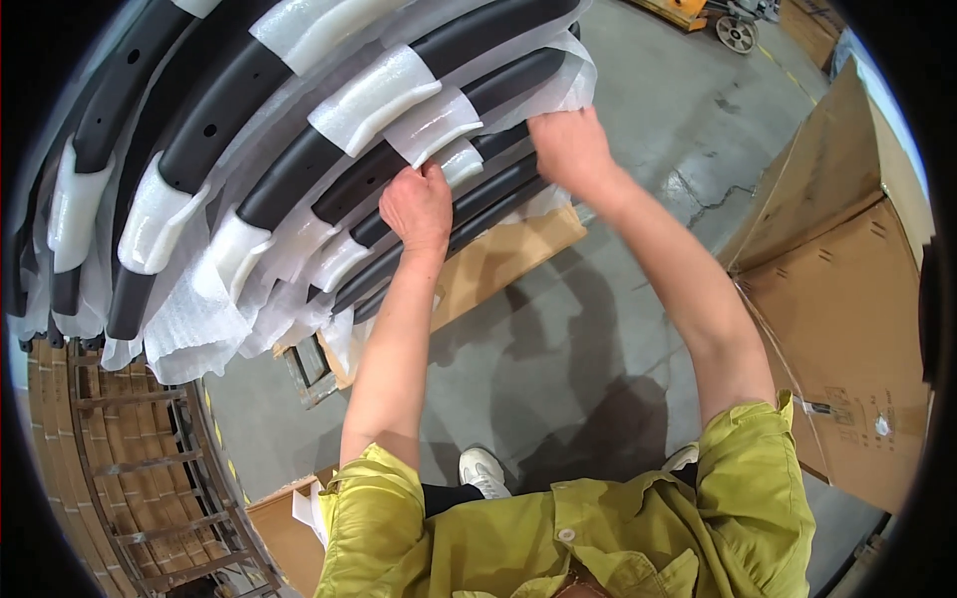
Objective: Apply protective foam padding to chair backrests and secure them with pieces of tape.
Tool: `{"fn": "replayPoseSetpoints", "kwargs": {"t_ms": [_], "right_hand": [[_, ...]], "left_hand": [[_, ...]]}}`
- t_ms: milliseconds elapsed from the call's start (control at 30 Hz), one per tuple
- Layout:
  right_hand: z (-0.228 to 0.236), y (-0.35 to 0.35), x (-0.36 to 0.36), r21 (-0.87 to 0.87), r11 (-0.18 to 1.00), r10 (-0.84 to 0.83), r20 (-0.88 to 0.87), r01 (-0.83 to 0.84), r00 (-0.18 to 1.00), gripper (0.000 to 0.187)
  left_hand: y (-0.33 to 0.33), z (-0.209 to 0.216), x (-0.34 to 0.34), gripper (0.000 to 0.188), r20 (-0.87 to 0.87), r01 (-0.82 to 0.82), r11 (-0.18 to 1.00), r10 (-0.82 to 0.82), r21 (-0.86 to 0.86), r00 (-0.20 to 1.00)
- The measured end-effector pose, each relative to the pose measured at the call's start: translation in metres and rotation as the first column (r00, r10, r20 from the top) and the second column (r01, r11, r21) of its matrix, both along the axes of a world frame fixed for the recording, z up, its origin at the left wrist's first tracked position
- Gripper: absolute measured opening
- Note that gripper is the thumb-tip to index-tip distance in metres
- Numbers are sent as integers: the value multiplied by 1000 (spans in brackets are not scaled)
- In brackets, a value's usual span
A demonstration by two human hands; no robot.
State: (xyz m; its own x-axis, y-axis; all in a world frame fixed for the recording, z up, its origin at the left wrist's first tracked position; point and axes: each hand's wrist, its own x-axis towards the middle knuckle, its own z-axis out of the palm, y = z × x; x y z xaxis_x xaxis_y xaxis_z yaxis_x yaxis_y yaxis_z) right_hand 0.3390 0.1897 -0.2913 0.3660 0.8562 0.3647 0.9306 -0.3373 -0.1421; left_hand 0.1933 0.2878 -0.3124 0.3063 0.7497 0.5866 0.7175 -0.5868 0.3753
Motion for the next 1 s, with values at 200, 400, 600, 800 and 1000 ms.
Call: {"fn": "replayPoseSetpoints", "kwargs": {"t_ms": [200,400,600,800,1000], "right_hand": [[-9,20,-37,278,877,414,-23,-392,910,42],[20,64,5,-576,788,168,-136,-216,976,41],[28,51,22,-578,813,121,58,-66,991,40],[-9,25,4,-77,975,220,170,-209,961,17],[127,-119,-51,-519,772,434,10,-366,901,19]], "left_hand": [[1,-3,1,19,-32,10,999,-8,51,999],[6,-4,-11,17,0,126,989,-127,75,992],[-13,6,-13,23,-95,505,819,-500,273,861],[2,8,5,48,-367,396,907,-420,-143,830],[12,7,1,53,-347,431,890,-454,-146,820]]}}
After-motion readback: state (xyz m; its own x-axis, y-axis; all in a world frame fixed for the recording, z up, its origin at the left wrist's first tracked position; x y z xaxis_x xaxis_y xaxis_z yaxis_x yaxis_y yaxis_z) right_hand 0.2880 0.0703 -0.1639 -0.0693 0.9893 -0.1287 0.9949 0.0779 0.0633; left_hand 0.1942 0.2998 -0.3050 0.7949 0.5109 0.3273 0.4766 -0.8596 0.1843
